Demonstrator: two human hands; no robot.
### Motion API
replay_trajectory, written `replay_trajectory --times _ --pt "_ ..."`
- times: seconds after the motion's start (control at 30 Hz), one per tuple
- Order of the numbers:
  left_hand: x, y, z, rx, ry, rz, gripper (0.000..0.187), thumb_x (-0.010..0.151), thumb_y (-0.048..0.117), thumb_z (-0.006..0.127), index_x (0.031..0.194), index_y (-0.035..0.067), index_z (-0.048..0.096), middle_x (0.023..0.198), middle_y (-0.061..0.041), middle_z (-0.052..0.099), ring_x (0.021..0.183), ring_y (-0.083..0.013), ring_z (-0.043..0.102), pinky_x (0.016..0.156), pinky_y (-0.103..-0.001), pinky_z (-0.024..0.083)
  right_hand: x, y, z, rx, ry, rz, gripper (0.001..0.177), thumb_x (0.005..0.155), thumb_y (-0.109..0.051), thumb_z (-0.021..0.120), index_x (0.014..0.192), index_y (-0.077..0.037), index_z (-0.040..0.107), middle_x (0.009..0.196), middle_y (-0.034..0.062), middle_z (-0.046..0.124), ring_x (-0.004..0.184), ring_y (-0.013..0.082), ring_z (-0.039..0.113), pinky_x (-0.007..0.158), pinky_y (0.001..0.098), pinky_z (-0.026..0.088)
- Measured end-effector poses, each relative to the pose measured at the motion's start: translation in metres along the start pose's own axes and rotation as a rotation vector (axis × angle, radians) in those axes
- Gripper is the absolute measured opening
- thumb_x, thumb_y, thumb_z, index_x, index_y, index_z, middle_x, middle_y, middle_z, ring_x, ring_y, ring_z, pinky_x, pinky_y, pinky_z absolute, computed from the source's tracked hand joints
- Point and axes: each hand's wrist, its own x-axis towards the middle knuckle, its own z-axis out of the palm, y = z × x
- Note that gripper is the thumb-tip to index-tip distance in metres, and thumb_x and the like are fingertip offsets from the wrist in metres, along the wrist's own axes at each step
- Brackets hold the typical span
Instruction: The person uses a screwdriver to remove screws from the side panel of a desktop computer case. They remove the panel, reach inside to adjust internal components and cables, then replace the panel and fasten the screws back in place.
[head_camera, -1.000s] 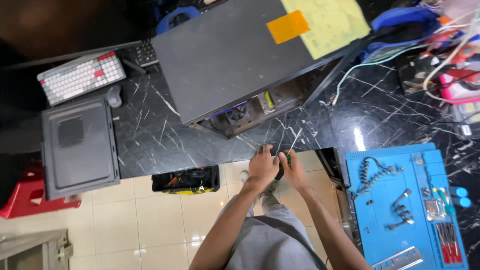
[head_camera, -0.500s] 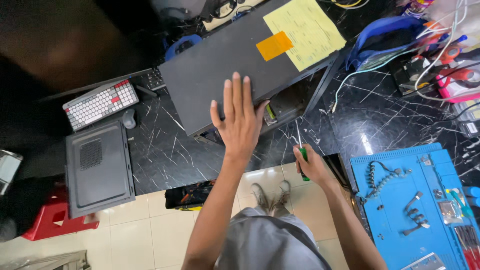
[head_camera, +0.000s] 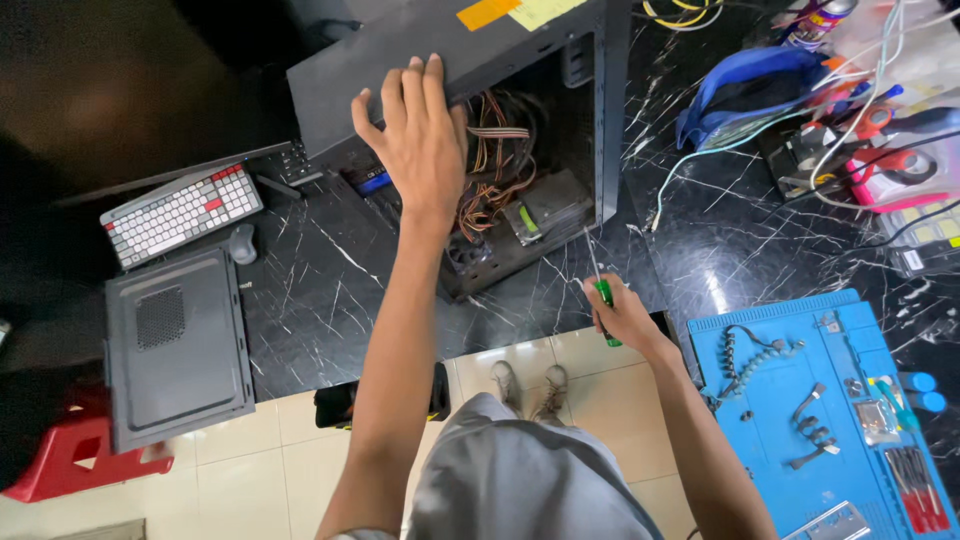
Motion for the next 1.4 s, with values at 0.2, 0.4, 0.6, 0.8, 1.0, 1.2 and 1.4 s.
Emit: replay_trajectory --times 0.2,0.4,0.6,0.8,1.0,1.2,1.4 --pt "0.028 -0.018 0.028 -0.089 0.086 -0.039 0.034 0.081 0.004 0.067 0.114 0.012 0.065 0.103 -0.001 0.06 0.109 -0.0221 0.058 0.105 -0.048 0.027 0.006 -0.017 -0.006 -0.046 0.043 0.057 0.036 0.106 -0.037 0.047 0.125 -0.007 0.056 0.069 0.0077 0.066 0.056 0.0176 0.062 0.059 0.0349 0.048" --pt "0.032 -0.024 0.04 -0.095 -0.017 -0.067 0.039 0.081 0.015 0.077 0.117 0.015 0.061 0.111 0.0 0.06 0.119 -0.0215 0.054 0.109 -0.049 0.025 0.022 -0.006 -0.016 -0.064 0.223 0.011 0.034 0.108 -0.039 0.049 0.115 -0.006 0.051 0.07 0.0071 0.064 0.061 0.0202 0.061 0.061 0.0393 0.047" --pt "0.026 -0.019 0.041 -0.09 0.001 -0.071 0.04 0.086 0.018 0.077 0.122 0.012 0.061 0.117 -0.002 0.06 0.122 -0.0222 0.051 0.108 -0.048 0.028 0.044 -0.036 -0.042 -0.021 0.445 -0.013 0.037 0.112 -0.043 0.045 0.113 -0.006 0.046 0.08 0.0059 0.067 0.062 0.0179 0.06 0.056 0.0362 0.048" --pt "0.017 -0.011 0.032 -0.006 0.067 -0.074 0.037 0.086 0.015 0.079 0.12 0.017 0.065 0.116 0.002 0.064 0.119 -0.0183 0.056 0.107 -0.044 0.03 0.075 -0.057 -0.07 -0.125 0.746 -0.288 0.032 0.108 -0.037 0.06 0.121 -0.008 0.057 0.117 0.0077 0.063 0.093 0.0246 0.06 0.082 0.0416 0.044" --pt "0.004 0.0 0.009 0.018 0.051 -0.067 0.037 0.086 0.018 0.077 0.121 0.02 0.066 0.119 0.004 0.066 0.119 -0.0143 0.058 0.107 -0.041 0.031 0.09 -0.105 -0.075 -0.115 0.77 -0.475 0.055 0.095 -0.022 0.087 0.136 -0.001 0.057 0.102 0.0109 0.068 0.095 0.021 0.068 0.093 0.0351 0.056" --pt "-0.013 0.003 -0.015 -0.015 0.041 0.01 0.037 0.092 0.02 0.072 0.127 0.021 0.065 0.126 0.003 0.067 0.123 -0.0139 0.06 0.106 -0.038 0.035 0.098 -0.129 -0.077 -0.042 0.907 -0.642 0.047 0.091 0.0 0.092 0.095 -0.006 0.046 0.11 0.0157 0.071 0.092 0.021 0.064 0.089 0.0343 0.052" --pt "-0.032 0.006 -0.045 -0.064 0.081 0.113 0.042 0.111 0.049 0.053 0.138 0.018 0.06 0.133 0.006 0.072 0.133 -0.0147 0.056 0.108 -0.032 0.039 0.087 -0.12 -0.075 0.071 0.914 -0.629 0.047 0.095 0.005 0.09 0.097 -0.006 0.044 0.103 0.014 0.065 0.081 0.016 0.057 0.081 0.0309 0.054"
